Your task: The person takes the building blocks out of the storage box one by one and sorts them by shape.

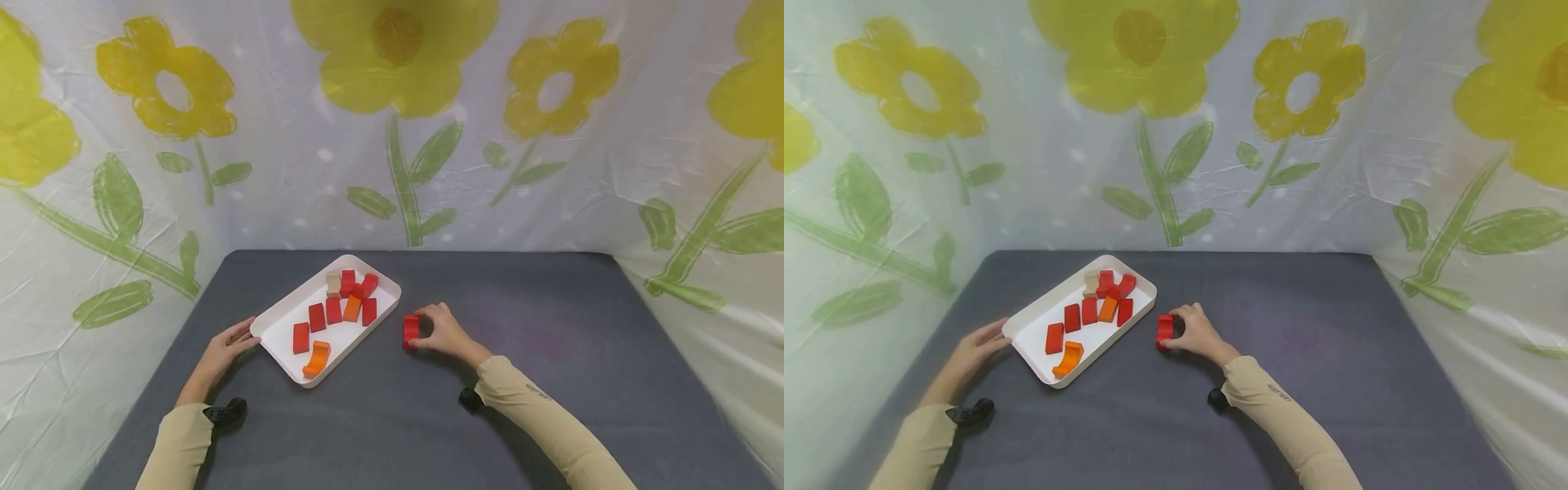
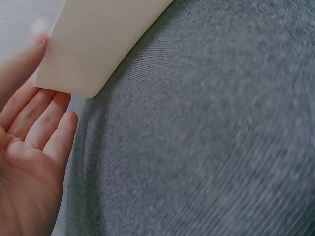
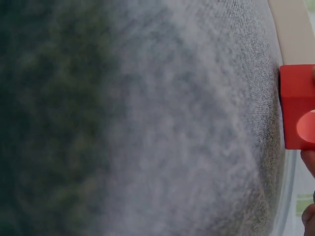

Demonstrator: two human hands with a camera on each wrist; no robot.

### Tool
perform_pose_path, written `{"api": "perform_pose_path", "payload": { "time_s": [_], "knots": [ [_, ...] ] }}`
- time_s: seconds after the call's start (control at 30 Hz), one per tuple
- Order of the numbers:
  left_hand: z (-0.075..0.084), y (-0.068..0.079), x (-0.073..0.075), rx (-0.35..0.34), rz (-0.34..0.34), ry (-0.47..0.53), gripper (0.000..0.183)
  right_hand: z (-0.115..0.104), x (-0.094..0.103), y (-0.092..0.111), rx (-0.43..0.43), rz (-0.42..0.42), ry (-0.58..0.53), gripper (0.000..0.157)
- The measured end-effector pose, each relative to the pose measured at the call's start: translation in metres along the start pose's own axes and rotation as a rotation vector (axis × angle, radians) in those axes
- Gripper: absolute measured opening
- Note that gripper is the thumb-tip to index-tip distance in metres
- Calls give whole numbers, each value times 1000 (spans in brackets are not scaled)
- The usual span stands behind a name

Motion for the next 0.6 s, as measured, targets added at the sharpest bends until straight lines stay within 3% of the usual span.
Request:
{"api": "perform_pose_path", "payload": {
  "time_s": [0.3,0.6],
  "knots": [
    [6,-3,0,-2,-58,-39,66,3,-1,0,10,-10,11,55],
    [10,0,0,2,-61,-52,66,3,-4,-1,15,-28,15,59]
  ]
}}
Point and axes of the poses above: each hand's wrist, its own y-axis away from the middle knuckle, its own x-axis out of the back of the hand, z = x × y, the point moved 7 cm from there along -y, towards the middle knuckle, and after that the axes turned 14 degrees about -x, right-handed, at the moved point
